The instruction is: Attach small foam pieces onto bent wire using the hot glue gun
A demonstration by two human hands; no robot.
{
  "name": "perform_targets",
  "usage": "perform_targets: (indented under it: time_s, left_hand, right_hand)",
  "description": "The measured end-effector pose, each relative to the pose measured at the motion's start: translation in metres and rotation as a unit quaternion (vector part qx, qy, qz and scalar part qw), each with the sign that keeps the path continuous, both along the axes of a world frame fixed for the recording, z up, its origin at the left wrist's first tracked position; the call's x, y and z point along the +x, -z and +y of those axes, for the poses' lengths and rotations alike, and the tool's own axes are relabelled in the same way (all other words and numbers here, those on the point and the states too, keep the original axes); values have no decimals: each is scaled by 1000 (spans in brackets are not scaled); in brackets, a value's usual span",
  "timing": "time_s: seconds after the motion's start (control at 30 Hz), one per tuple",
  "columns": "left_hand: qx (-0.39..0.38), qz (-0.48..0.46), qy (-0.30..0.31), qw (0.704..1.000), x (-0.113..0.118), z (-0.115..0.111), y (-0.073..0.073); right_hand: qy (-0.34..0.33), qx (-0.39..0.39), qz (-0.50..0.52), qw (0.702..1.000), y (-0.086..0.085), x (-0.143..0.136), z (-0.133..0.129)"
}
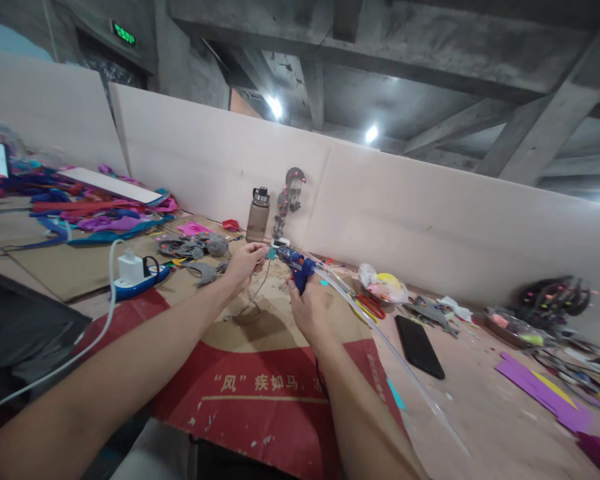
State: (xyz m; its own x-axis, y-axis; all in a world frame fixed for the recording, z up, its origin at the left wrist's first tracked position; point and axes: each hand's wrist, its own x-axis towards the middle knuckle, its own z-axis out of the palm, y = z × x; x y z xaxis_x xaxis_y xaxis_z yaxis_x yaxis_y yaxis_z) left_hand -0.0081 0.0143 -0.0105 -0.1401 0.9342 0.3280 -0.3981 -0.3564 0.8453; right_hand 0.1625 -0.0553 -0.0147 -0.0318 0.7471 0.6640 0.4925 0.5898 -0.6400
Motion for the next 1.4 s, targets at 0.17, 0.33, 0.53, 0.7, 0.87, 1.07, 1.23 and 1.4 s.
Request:
perform_targets:
  time_s: [0.17,0.33,0.53,0.7,0.87,1.07,1.23,1.4]
  left_hand:
    - [4,6,2,1000,2,-3,-1]
    - [4,9,2,1000,4,-8,-5]
    - [5,20,-11,1000,6,-11,-7]
    - [3,34,-25,999,6,-11,-7]
    - [4,30,-22,999,5,-10,-6]
    - [5,28,-25,999,6,-12,-8]
    - [3,24,-17,1000,6,-12,-8]
    - [6,23,-11,1000,5,-11,-7]
  right_hand:
    - [29,-17,-50,998,-5,-1,-7]
    - [33,-34,-60,997,-3,-2,-6]
    - [26,-25,-67,997,2,-2,-2]
    - [13,-10,-72,997,1,-3,-4]
    - [26,-11,-65,997,1,-3,-5]
    - [21,-17,-71,997,0,-3,-6]
    - [18,-17,-60,998,-1,-3,-6]
    - [20,-14,-59,998,-2,-2,-6]
